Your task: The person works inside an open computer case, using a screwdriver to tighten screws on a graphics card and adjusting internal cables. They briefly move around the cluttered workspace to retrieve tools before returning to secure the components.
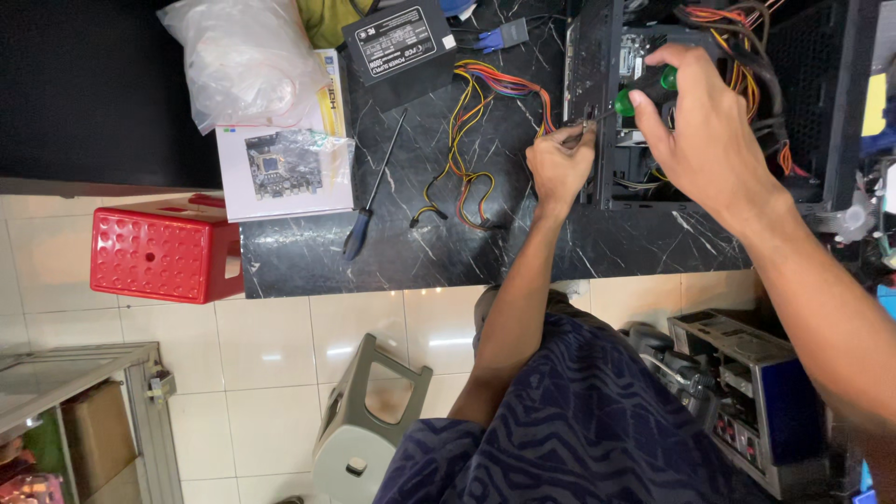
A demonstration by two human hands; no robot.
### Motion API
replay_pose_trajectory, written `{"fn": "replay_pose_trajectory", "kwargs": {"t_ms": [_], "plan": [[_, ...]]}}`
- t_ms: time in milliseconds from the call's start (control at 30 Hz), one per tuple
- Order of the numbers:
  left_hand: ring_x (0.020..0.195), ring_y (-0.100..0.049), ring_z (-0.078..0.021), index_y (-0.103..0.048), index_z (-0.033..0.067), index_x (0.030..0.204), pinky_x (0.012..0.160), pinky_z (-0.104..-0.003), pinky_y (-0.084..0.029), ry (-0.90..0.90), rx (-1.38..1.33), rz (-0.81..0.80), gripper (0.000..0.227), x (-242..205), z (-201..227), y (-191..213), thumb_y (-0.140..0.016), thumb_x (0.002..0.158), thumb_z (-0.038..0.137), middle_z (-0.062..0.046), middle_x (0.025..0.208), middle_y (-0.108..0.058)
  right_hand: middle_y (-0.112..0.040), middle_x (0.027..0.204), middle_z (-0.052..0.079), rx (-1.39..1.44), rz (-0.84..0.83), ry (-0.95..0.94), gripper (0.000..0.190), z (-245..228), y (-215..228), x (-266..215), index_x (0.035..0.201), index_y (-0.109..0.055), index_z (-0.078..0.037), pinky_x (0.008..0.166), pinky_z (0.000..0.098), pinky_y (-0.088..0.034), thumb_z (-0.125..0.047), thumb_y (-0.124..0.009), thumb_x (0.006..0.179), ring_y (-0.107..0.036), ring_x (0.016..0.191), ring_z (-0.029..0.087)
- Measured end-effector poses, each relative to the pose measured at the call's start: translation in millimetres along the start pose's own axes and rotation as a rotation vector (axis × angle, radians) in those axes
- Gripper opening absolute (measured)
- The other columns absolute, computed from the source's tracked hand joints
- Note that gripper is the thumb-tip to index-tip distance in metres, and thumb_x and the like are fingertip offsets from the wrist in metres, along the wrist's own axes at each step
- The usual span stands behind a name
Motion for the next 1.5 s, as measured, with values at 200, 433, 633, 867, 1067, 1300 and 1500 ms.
{"fn": "replay_pose_trajectory", "kwargs": {"t_ms": [200,433,633,867,1067,1300,1500], "plan": [[0.079,-0.078,-0.0138,-0.082,0.0110,0.091,0.075,-0.026,-0.057,-0.033,0.042,0.000,0.031,-1.2,4.7,2.3,-0.069,0.082,0.037,-0.010,0.077,-0.079,-0.059,0.126,0.031,0.012,-0.076,-0.019,0.033,1.4,1.0,8.3,0.137,-0.050,0.010,0.079,0.0567,-0.043,-0.011,-0.060,0.114,-0.061,0.094,0.053],[0.080,-0.078,-0.0161,-0.082,0.0131,0.090,0.071,-0.029,-0.056,-0.102,0.105,0.000,0.030,8.6,-1.6,-0.1,-0.069,0.078,0.038,-0.009,0.077,-0.078,-0.061,0.112,0.027,-0.030,-0.144,-0.058,0.030,8.5,7.0,21.2,0.131,-0.051,0.005,0.072,0.0549,-0.045,-0.017,-0.063,0.113,-0.062,0.093,0.048],[0.075,-0.077,-0.0131,-0.083,0.0107,0.089,0.070,-0.027,-0.056,-0.088,0.078,0.006,0.029,8.4,-7.8,-1.9,-0.073,0.078,0.036,-0.008,0.076,-0.079,-0.056,0.135,0.022,0.148,-0.282,-0.165,0.036,12.2,5.8,28.4,0.131,-0.045,-0.001,0.073,0.0498,-0.044,-0.015,-0.063,0.103,-0.055,0.121,0.038],[0.078,-0.074,-0.0053,-0.084,0.0156,0.094,0.074,-0.021,-0.053,-0.006,0.037,-0.042,0.027,22.4,-28.3,-9.9,-0.078,0.073,0.032,-0.002,0.081,-0.080,-0.070,0.092,0.017,-0.147,0.040,0.095,0.048,29.2,-10.4,15.0,0.109,-0.061,0.000,0.075,0.0422,-0.054,-0.037,-0.087,0.095,-0.068,0.080,0.031],[0.073,-0.066,-0.0037,-0.083,0.0100,0.098,0.070,-0.019,-0.051,0.044,-0.244,0.030,0.026,23.6,-51.6,-20.7,-0.084,0.073,0.016,-0.002,0.084,-0.079,-0.045,0.134,0.025,0.175,-0.147,-0.064,0.044,14.0,1.7,16.9,0.134,-0.041,0.003,0.109,0.0491,-0.039,-0.007,-0.065,0.099,-0.049,0.128,0.037],[0.083,-0.070,-0.0124,-0.078,-0.0028,0.107,0.079,-0.022,-0.057,0.063,-0.461,0.009,0.027,36.5,-77.4,-39.3,-0.079,0.081,0.003,-0.011,0.097,-0.078,-0.069,0.098,0.009,-0.079,0.204,0.129,0.046,43.2,-14.8,19.1,0.110,-0.060,-0.006,0.068,0.0420,-0.049,-0.041,-0.086,0.096,-0.065,0.077,0.030],[0.087,-0.069,-0.0141,-0.076,-0.0050,0.112,0.083,-0.021,-0.055,0.088,-0.513,-0.010,0.028,36.4,-84.4,-41.4,-0.075,0.084,0.000,-0.013,0.101,-0.076,-0.034,0.152,0.026,0.258,-0.166,0.029,0.042,29.3,-2.7,27.6,0.131,-0.040,-0.002,0.109,0.0481,-0.038,-0.005,-0.063,0.095,-0.040,0.144,0.042]]}}
Point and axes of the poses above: each hand's wrist, its own x-axis towards the middle knuckle, its own y-axis out of the back of the hand, z = x × y, the point moved 6 cm from there along x, towards the middle knuckle
